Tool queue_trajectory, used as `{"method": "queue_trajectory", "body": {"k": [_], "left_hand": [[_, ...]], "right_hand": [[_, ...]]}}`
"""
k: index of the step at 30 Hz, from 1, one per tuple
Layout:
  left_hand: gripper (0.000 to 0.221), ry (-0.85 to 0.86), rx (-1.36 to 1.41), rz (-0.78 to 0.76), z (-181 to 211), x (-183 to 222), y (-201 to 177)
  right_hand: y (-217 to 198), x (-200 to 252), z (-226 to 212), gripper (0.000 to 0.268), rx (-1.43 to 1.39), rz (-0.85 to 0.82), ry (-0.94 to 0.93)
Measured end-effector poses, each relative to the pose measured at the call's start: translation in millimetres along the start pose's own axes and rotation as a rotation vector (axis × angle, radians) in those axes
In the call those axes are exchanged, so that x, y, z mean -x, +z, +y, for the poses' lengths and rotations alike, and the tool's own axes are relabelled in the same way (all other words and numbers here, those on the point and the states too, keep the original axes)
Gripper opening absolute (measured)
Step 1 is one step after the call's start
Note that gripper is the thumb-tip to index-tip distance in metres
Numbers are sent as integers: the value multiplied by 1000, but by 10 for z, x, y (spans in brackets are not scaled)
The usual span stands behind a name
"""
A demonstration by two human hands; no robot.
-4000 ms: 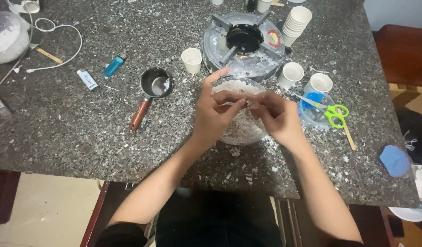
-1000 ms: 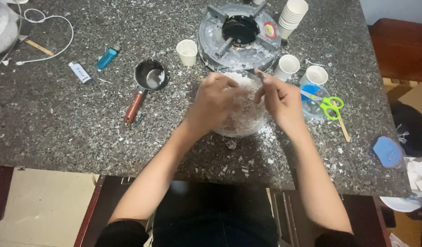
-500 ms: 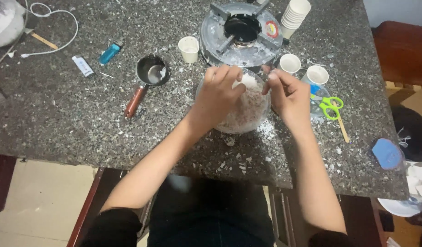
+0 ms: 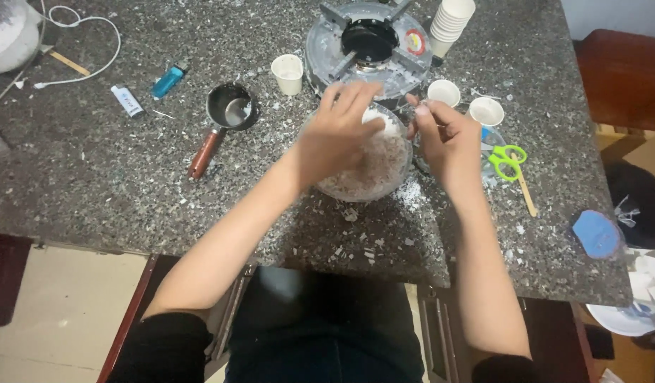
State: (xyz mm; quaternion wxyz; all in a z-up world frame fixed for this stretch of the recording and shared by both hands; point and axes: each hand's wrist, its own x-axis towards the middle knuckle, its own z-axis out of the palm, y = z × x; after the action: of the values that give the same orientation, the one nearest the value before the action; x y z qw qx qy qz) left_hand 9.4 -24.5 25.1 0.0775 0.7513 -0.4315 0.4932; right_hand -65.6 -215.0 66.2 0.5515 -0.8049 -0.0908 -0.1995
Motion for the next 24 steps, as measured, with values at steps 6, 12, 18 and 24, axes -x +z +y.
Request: {"method": "queue_trajectory", "body": {"k": [6,12,18,24], "left_hand": [[45,-797,717,-648,-223,-423,-433],[9,-683,713,-841,-325,-509,-729],[56,-379,557,-950,-253,-310,-734],[56,-31,183,-583,-139,455,67]], "right_hand": [[-71,16,-60,40,63,-51,0],[-64,23,-83,39,62,-85,0],[-42,10,-148,34,-83,7,27],[-17,63,-301,37,-28,0,6]]}}
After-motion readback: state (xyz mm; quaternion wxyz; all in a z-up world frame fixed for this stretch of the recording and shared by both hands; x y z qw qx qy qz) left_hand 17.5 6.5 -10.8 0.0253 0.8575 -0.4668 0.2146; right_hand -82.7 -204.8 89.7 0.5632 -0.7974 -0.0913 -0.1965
